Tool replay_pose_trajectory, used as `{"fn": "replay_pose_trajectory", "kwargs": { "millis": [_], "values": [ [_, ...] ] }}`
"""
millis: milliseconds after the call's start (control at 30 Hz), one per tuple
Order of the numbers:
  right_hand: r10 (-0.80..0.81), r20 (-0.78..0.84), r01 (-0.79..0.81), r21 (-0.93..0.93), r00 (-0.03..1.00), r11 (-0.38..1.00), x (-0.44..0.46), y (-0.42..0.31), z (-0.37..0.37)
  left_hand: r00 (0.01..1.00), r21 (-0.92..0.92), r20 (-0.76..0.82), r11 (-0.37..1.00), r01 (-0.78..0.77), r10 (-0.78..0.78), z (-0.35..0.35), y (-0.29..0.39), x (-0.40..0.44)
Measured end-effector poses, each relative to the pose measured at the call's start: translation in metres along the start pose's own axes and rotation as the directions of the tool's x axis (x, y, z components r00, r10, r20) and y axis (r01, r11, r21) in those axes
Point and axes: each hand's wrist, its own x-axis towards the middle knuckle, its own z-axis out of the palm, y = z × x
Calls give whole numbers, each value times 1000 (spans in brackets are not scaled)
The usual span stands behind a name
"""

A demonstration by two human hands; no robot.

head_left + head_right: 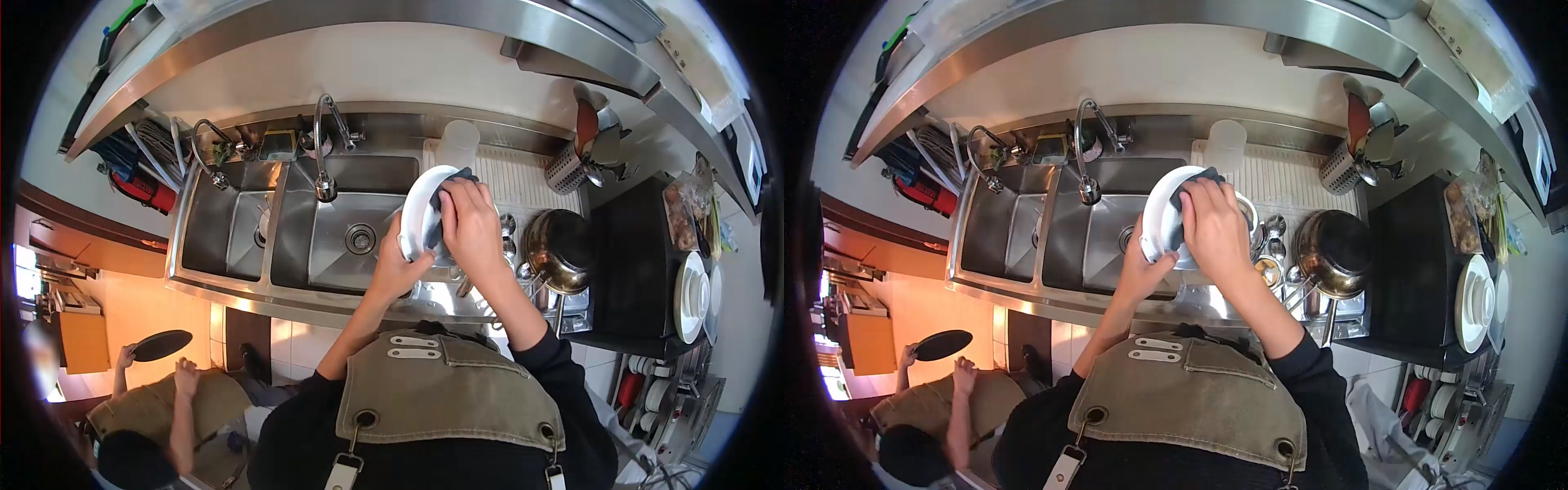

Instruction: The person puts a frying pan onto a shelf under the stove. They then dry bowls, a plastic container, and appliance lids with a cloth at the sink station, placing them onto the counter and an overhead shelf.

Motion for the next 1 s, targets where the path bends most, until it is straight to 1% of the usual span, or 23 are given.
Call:
{"fn": "replay_pose_trajectory", "kwargs": {
  "millis": [33,100,133,200,233,267,300,367,433,500,533,567,633,700,733,767,800,833,867,900,933,967,1000],
  "values": [
    [-4,0,4,-1,1000,1000,0,-1,-1,999,14,-34,1000,-14,15,0,-1,-1],
    [37,74,-40,33,997,999,1,-6,-7,998,43,-36,998,-41,43,-3,-9,0],
    [-24,99,15,86,995,996,2,-6,-11,998,31,-32,998,-59,60,-5,-9,1],
    [-68,102,56,117,992,992,3,-11,-21,996,23,-22,996,-82,82,-10,-6,8],
    [-113,110,97,147,987,984,2,-12,-23,999,-58,26,998,30,-28,-13,-1,11],
    [-124,53,115,155,991,981,1,-11,-21,988,-133,81,980,145,-135,-13,4,12],
    [-126,53,117,155,991,981,1,-5,-18,988,-134,80,981,144,-134,-10,7,12],
    [-34,46,30,85,998,996,5,10,-15,995,145,90,987,-65,53,0,11,9],
    [12,39,-16,90,999,996,10,6,-21,996,103,58,992,-69,63,10,7,6],
    [95,-1,-95,18,995,995,10,-3,-23,976,14,-102,981,-192,192,20,5,6],
    [137,-26,-136,41,990,990,11,-5,-24,976,13,-98,981,-192,192,22,4,7],
    [141,-28,-140,40,990,989,7,-6,-24,972,29,-142,982,-185,188,23,3,7],
    [289,-98,-285,55,952,957,0,-5,-21,964,47,-187,982,-182,188,22,2,10],
    [303,-45,-299,73,952,951,-7,6,-21,961,36,-190,980,-196,200,19,2,13],
    [396,150,-401,0,906,916,-8,10,-25,960,21,-196,980,-200,200,20,1,14],
    [485,326,-484,-89,812,871,-9,13,-27,960,21,-195,980,-199,199,21,0,15],
    [494,350,-510,-52,796,859,-10,12,-33,943,84,-197,963,-255,267,22,0,15],
    [495,347,-512,-50,796,858,-10,10,-34,922,147,-195,939,-310,335,23,2,17],
    [399,186,-420,94,898,903,-10,8,-35,922,147,-194,939,-311,335,21,5,18],
    [303,6,-298,216,953,930,-11,6,-36,972,104,-99,973,-204,215,19,13,20],
    [257,-20,-248,195,966,949,-6,2,-40,996,71,0,994,-89,89,16,18,19],
    [257,-16,-249,195,966,949,-7,2,-39,996,70,-3,994,-85,85,14,15,18],
    [114,-20,-108,196,993,975,-6,3,-37,996,89,50,993,-78,74,10,13,20]
  ]
}}
